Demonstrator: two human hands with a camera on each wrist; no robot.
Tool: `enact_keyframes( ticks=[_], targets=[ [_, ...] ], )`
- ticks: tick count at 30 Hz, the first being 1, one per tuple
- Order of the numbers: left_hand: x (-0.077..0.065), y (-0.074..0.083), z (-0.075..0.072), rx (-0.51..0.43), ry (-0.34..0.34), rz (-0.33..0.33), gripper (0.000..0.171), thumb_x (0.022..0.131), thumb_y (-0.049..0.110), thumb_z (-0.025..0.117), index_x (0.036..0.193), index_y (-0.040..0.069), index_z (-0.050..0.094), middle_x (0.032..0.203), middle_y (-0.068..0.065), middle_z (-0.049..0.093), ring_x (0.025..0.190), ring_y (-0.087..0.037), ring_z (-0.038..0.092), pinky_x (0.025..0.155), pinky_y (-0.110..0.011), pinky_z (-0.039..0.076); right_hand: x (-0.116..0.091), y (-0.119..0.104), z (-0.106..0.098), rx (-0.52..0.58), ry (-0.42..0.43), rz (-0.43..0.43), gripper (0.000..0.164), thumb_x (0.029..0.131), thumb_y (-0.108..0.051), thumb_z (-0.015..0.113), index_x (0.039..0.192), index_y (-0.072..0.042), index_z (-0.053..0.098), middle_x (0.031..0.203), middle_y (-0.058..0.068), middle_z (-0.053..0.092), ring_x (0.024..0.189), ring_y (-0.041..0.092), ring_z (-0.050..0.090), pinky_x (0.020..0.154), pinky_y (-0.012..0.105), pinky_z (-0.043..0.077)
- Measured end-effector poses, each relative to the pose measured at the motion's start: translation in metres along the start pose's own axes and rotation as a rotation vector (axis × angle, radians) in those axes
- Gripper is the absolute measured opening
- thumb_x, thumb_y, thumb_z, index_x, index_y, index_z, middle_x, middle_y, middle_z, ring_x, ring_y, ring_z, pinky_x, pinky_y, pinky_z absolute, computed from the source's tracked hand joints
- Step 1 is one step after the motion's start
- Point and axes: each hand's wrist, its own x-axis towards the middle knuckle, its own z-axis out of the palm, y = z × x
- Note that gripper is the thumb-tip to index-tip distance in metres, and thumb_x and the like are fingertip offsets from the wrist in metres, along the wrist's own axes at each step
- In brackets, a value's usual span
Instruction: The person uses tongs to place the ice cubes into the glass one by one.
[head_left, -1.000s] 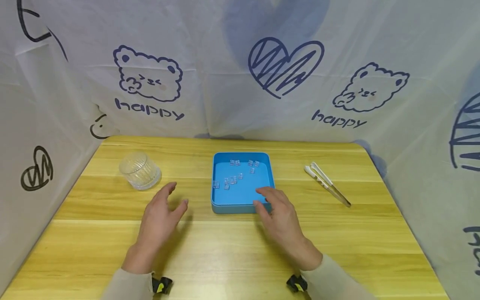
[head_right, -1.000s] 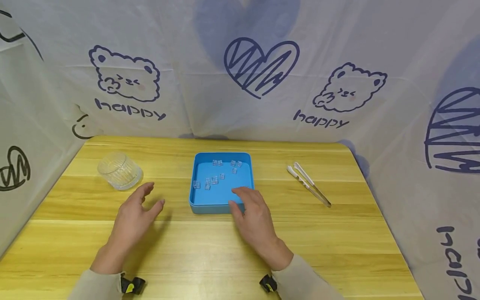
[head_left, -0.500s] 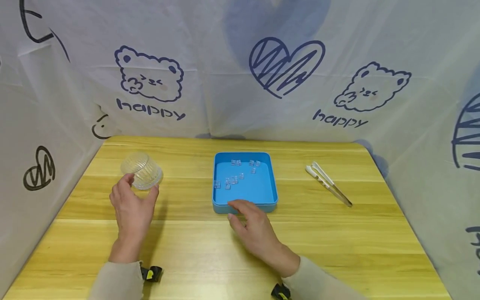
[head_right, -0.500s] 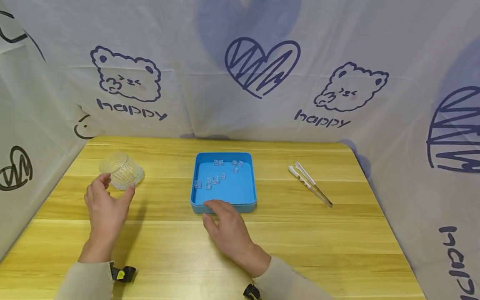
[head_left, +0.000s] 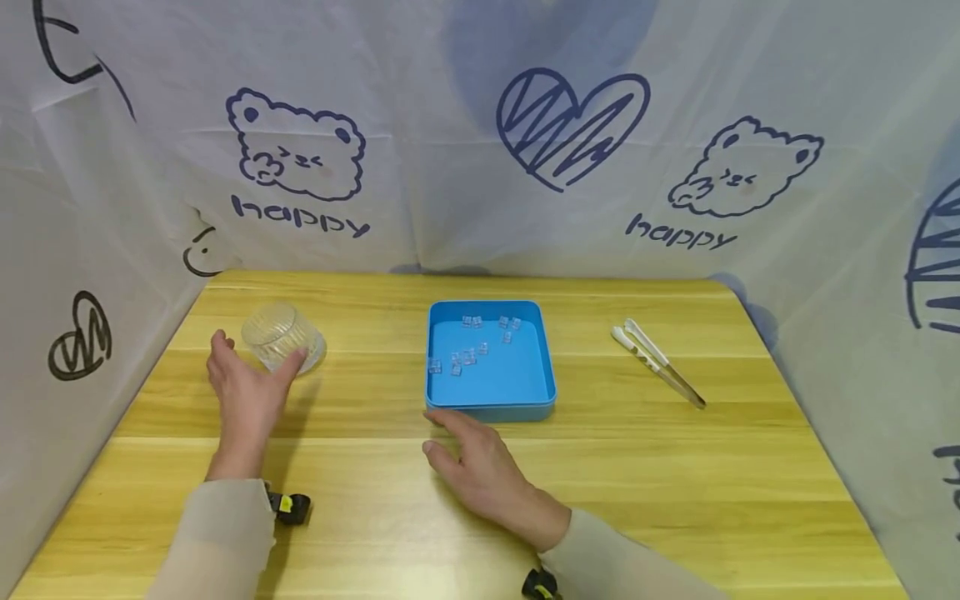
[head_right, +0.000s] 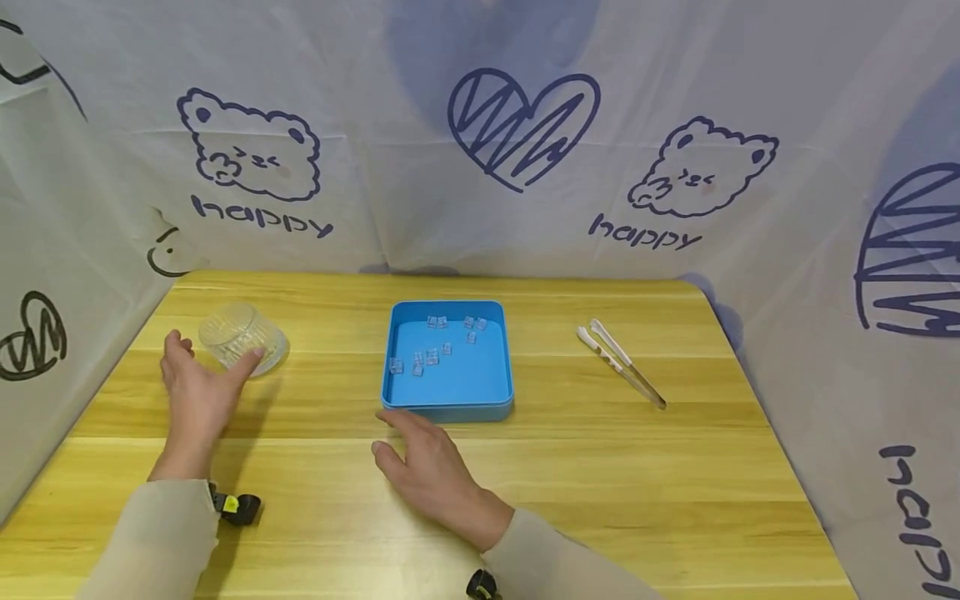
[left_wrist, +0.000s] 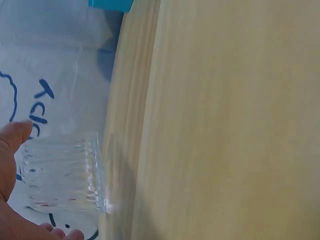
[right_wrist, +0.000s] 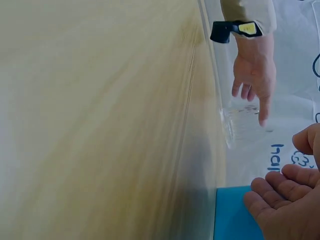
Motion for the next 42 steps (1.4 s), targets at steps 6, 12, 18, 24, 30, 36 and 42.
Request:
enact_keyframes(
  ticks=[6, 12, 18, 24, 30, 36, 42],
  targets=[
    [0.017, -0.004, 0.004, -0.041, -0.075, -0.043, 0.122, 0.092, 0.054, 0.076, 0.167, 0.018, -0.013, 0.174, -0.02, 0.005, 0.16, -0.04, 0.011, 0.129, -0.058, 0.02, 0.006, -0.003, 0.007, 0.036, -0.033, 0.007, 0.048, 0.107, -0.026, 0.058, 0.153, -0.011, 0.054, 0.152, 0.008, 0.06, 0.144, 0.025, 0.054, 0.119, 0.05, 0.044],
    [0.026, -0.006, 0.01, -0.055, -0.071, -0.06, 0.121, 0.09, 0.052, 0.077, 0.168, 0.016, -0.008, 0.176, -0.018, 0.003, 0.161, -0.036, 0.012, 0.131, -0.053, 0.018, 0.01, -0.004, 0.013, 0.043, -0.042, 0.012, 0.049, 0.107, -0.028, 0.056, 0.153, -0.011, 0.053, 0.153, 0.008, 0.059, 0.144, 0.026, 0.053, 0.12, 0.05, 0.043],
    [0.03, -0.007, 0.013, -0.06, -0.061, -0.066, 0.117, 0.091, 0.054, 0.076, 0.168, 0.014, -0.003, 0.175, -0.018, 0.01, 0.161, -0.036, 0.015, 0.131, -0.052, 0.019, 0.012, -0.002, 0.017, 0.044, -0.045, 0.011, 0.05, 0.108, -0.027, 0.056, 0.155, -0.01, 0.052, 0.154, 0.008, 0.058, 0.145, 0.026, 0.052, 0.12, 0.049, 0.042],
    [0.033, -0.01, 0.014, -0.062, -0.051, -0.082, 0.11, 0.091, 0.052, 0.077, 0.166, 0.013, 0.007, 0.171, -0.02, 0.024, 0.156, -0.038, 0.028, 0.129, -0.051, 0.024, 0.014, 0.0, 0.019, 0.056, -0.058, 0.02, 0.051, 0.108, -0.027, 0.055, 0.156, -0.01, 0.049, 0.157, 0.007, 0.055, 0.147, 0.025, 0.05, 0.122, 0.049, 0.041],
    [0.032, -0.01, 0.014, -0.047, -0.055, -0.024, 0.106, 0.088, 0.047, 0.081, 0.163, 0.011, 0.014, 0.165, -0.022, 0.032, 0.151, -0.04, 0.035, 0.125, -0.055, 0.03, 0.016, 0.002, 0.018, 0.063, -0.054, 0.026, 0.051, 0.109, -0.028, 0.055, 0.157, -0.011, 0.048, 0.157, 0.008, 0.055, 0.145, 0.025, 0.052, 0.121, 0.048, 0.042],
    [0.027, -0.011, 0.013, -0.015, -0.081, 0.022, 0.107, 0.089, 0.047, 0.08, 0.164, 0.009, 0.013, 0.165, -0.024, 0.03, 0.151, -0.042, 0.033, 0.125, -0.058, 0.03, 0.017, 0.002, 0.018, 0.088, -0.059, 0.036, 0.052, 0.109, -0.026, 0.055, 0.158, -0.01, 0.046, 0.159, 0.007, 0.053, 0.144, 0.024, 0.053, 0.121, 0.047, 0.042],
    [0.016, -0.009, 0.016, 0.0, -0.129, 0.049, 0.109, 0.089, 0.048, 0.081, 0.164, 0.008, 0.013, 0.165, -0.026, 0.03, 0.149, -0.045, 0.035, 0.121, -0.063, 0.032, 0.017, 0.002, 0.017, 0.103, -0.056, 0.039, 0.053, 0.109, -0.025, 0.055, 0.158, -0.01, 0.046, 0.159, 0.008, 0.053, 0.144, 0.025, 0.053, 0.12, 0.047, 0.043]
  ],
)
